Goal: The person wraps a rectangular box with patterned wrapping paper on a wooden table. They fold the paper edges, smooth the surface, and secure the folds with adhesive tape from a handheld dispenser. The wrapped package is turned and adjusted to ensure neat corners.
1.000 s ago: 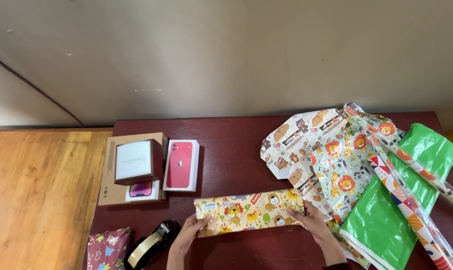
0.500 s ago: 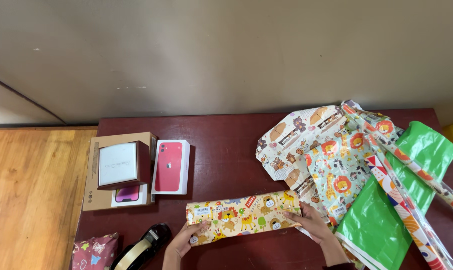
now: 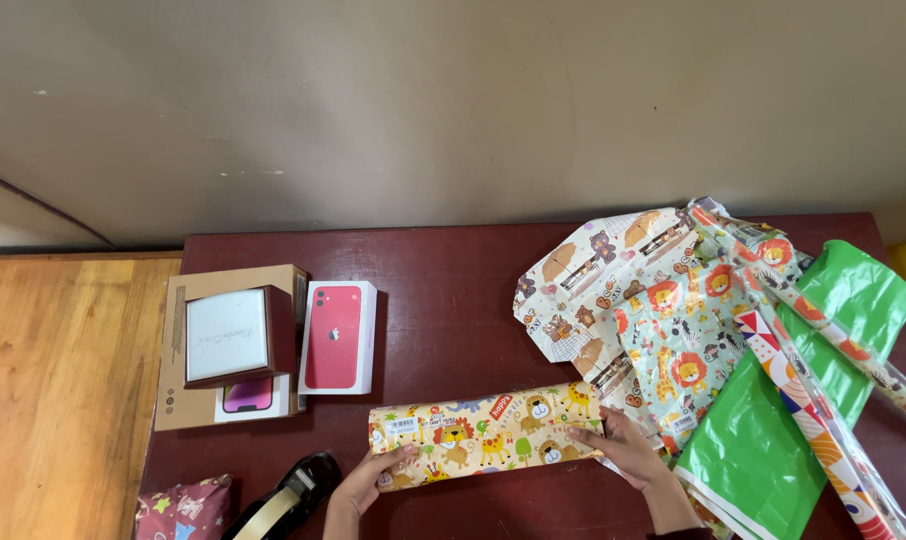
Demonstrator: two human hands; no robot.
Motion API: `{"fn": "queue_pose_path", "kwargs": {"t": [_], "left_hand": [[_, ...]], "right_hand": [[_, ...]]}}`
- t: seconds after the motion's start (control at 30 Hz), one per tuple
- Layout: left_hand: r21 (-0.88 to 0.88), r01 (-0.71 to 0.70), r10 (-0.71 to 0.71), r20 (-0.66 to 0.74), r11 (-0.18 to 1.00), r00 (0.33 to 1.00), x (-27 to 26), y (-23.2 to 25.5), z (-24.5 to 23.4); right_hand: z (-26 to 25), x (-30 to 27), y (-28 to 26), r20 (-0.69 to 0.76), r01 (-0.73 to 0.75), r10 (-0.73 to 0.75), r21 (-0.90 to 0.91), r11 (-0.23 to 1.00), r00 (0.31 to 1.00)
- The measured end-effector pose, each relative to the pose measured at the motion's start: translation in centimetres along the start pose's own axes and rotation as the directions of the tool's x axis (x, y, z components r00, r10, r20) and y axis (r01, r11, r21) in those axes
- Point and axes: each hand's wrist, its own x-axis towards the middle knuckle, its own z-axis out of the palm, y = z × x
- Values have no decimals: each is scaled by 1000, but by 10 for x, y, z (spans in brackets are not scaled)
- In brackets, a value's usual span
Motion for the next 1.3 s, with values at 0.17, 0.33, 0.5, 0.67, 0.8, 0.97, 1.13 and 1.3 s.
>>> {"fn": "queue_pose_path", "kwargs": {"t": [0.17, 0.33, 0.5, 0.67, 0.8, 0.97, 1.13, 1.3], "left_hand": [[36, -5, 5, 16, 999, 1000, -11, 15, 7], [182, -336, 377, -296, 924, 878, -35, 51, 36], [121, -808, 650, -667, 577, 364, -56, 35, 109], [-393, -595, 422, -443, 701, 791, -42, 24, 178], [-475, -448, 314, -337, 757, 888, -42, 35, 201], [-299, -516, 441, -283, 803, 851, -50, 66, 214], [-241, -485, 439, -223, 841, 871, -62, 88, 214], [-309, -354, 318, -162, 883, 934, -69, 92, 212]], "right_hand": [[-2, 0, 2, -4, -20, 20, 26, 999, 1000], [12, -1, 19, -92, 19, -10, 101, 995, 996], [43, -5, 42, -193, 95, -35, 312, 945, 981], [61, -12, 67, -172, 190, -124, 451, 872, 977], [58, -19, 92, -151, 174, -110, 531, 829, 982], [67, -31, 123, -136, 248, -232, 785, 567, 963], [89, -38, 121, -176, 534, -630, -389, 751, 757], [102, -40, 116, 28, 502, -788, -785, 363, 614]]}}
